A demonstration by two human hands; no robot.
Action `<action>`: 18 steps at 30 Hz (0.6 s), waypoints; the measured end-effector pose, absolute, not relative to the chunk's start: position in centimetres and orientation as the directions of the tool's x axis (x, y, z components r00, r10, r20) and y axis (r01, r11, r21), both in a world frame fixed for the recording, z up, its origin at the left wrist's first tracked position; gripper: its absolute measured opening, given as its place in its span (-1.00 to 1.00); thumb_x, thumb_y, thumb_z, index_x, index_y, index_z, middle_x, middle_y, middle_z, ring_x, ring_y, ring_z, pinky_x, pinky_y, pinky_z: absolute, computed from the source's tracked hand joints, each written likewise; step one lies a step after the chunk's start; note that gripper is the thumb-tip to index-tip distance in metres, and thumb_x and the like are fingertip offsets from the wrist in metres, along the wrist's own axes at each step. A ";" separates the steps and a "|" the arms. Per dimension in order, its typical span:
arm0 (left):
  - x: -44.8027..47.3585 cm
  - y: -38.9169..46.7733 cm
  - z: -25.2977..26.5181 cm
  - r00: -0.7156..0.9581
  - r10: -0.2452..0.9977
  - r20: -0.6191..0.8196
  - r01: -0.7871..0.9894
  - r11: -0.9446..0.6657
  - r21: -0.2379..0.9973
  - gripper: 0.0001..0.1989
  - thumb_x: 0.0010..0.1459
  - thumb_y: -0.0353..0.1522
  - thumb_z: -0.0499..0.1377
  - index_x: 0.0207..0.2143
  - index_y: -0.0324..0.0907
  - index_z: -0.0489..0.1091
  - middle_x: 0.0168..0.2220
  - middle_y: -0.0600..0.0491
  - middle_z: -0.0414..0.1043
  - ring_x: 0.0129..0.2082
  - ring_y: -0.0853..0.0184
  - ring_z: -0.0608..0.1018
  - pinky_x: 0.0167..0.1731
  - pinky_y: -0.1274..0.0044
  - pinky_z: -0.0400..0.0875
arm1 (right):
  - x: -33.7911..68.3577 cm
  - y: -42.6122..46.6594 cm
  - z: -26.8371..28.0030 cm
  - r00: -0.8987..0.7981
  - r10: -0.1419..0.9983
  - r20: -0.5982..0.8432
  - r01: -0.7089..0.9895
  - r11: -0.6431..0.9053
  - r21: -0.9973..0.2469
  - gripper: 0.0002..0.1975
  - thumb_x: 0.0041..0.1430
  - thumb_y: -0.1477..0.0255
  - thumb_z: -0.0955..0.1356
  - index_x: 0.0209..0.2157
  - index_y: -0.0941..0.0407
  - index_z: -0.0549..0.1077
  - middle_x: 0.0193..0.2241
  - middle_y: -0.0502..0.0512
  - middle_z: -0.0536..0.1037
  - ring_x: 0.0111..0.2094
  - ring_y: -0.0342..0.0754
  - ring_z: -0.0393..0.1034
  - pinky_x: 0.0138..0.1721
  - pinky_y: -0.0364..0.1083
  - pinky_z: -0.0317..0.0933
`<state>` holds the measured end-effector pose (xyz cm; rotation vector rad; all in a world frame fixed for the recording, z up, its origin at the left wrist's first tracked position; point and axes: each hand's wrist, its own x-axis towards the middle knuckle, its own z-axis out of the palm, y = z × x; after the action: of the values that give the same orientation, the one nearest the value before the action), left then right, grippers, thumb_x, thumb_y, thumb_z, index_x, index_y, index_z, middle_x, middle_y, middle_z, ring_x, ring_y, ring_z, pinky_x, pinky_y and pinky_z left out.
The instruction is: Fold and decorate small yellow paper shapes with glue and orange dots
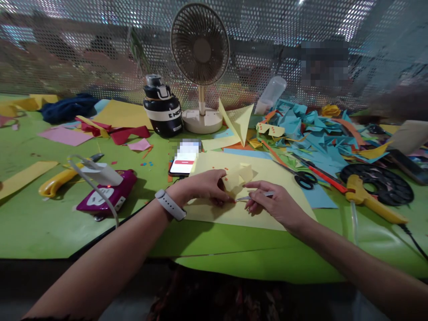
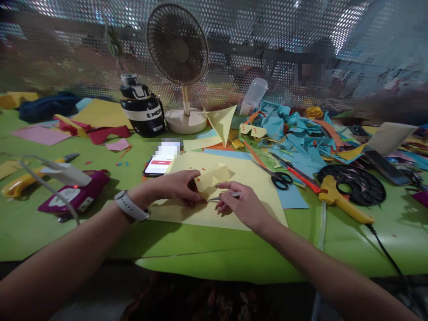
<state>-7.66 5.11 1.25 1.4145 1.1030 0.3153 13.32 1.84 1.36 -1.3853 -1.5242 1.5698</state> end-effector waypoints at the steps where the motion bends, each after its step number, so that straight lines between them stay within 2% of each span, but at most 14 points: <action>1: -7.7 5.1 1.2 0.505 0.755 -0.419 0.417 0.212 0.884 -0.57 -0.14 -0.37 0.38 -0.28 -0.20 0.22 -0.50 0.09 0.47 -0.51 0.32 0.54 -0.48 0.45 0.47 | 13.3 1.8 1.3 -0.320 0.903 -0.287 0.257 -0.209 -0.944 -0.64 0.07 0.46 0.32 -0.07 0.24 0.38 -0.54 0.08 0.57 -0.55 -0.11 0.47 -0.43 -0.08 0.39; 8: -8.2 5.6 0.8 0.538 0.726 -0.428 0.337 0.280 0.899 -0.54 -0.17 -0.38 0.38 -0.23 -0.20 0.25 -0.43 0.02 0.52 -0.47 0.27 0.58 -0.44 0.41 0.49 | 14.1 2.1 0.8 -0.317 0.919 -0.235 0.179 -0.186 -0.966 -0.55 0.05 0.34 0.36 -0.03 0.25 0.34 -0.53 0.08 0.57 -0.53 -0.10 0.48 -0.51 -0.14 0.35; 13: -8.2 5.6 0.8 0.527 0.731 -0.434 0.341 0.285 0.896 -0.54 -0.18 -0.39 0.37 -0.21 -0.21 0.27 -0.44 0.01 0.53 -0.45 0.24 0.58 -0.41 0.38 0.48 | 14.7 2.2 0.8 -0.305 0.931 -0.201 0.154 -0.160 -0.975 -0.63 0.08 0.35 0.35 -0.07 0.21 0.37 -0.53 0.06 0.57 -0.53 -0.12 0.48 -0.55 -0.19 0.32; 18: -7.9 5.3 1.3 0.520 0.735 -0.435 0.374 0.262 0.890 -0.54 -0.19 -0.38 0.38 -0.23 -0.21 0.28 -0.45 0.04 0.50 -0.45 0.26 0.56 -0.43 0.42 0.46 | 14.3 2.3 1.2 -0.334 0.898 -0.287 0.246 -0.211 -0.946 -0.74 0.09 0.44 0.32 -0.16 0.23 0.40 -0.54 0.08 0.57 -0.58 -0.14 0.46 -0.49 -0.14 0.38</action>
<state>-7.87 5.30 1.28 1.3468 1.0697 0.3208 14.25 2.29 1.19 -1.3617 -1.5152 1.5864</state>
